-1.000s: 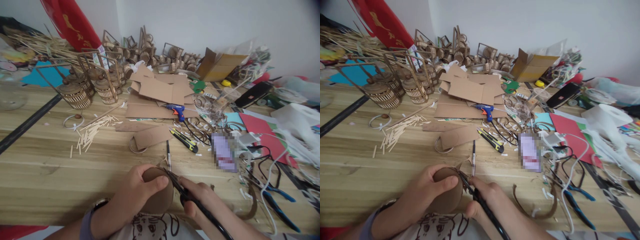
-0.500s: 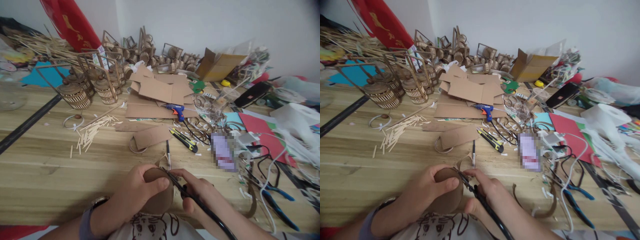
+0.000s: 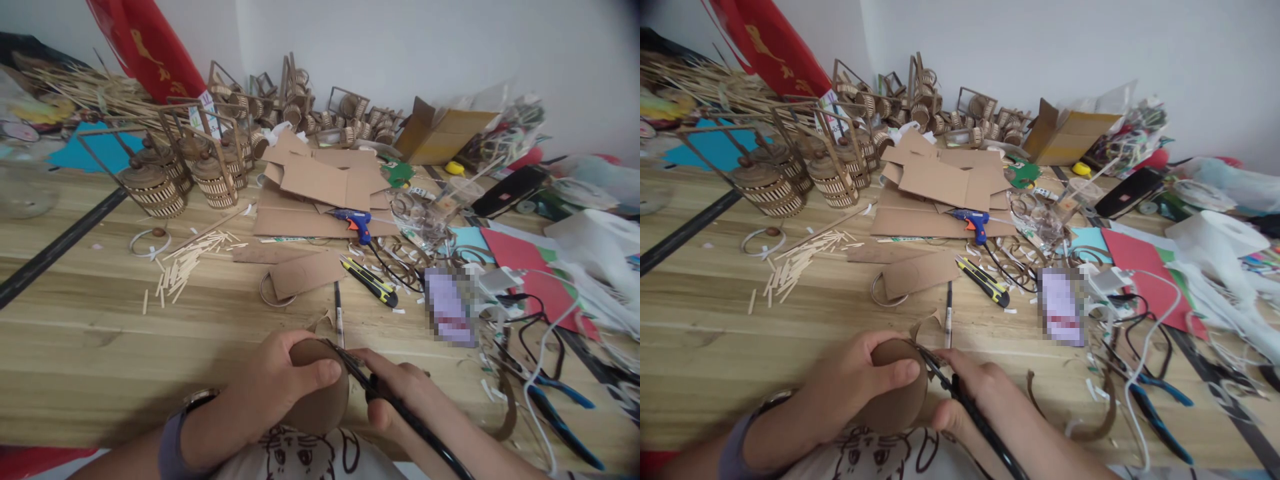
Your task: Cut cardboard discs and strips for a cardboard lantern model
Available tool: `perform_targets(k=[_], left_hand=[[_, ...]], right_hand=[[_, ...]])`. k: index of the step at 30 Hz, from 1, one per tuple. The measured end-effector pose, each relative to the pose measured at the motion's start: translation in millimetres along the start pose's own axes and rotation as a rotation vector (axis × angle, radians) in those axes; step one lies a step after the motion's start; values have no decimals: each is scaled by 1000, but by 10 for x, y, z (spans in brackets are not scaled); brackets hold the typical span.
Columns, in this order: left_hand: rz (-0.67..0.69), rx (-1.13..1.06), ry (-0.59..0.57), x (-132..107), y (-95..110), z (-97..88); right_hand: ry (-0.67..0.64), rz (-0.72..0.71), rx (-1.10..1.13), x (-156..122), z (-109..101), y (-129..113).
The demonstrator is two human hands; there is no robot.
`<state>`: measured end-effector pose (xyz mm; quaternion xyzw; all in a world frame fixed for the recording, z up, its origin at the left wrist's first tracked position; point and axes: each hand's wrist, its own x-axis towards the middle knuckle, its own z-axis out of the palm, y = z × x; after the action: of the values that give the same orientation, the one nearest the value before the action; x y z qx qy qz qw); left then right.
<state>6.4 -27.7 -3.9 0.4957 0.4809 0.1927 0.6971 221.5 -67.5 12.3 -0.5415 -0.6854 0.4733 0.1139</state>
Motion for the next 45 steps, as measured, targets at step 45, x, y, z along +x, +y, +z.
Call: perform_targets(k=[45], left_hand=[[29,-201,64,140,-90,0]], right_hand=[[103,0,7,34,81,-16]])
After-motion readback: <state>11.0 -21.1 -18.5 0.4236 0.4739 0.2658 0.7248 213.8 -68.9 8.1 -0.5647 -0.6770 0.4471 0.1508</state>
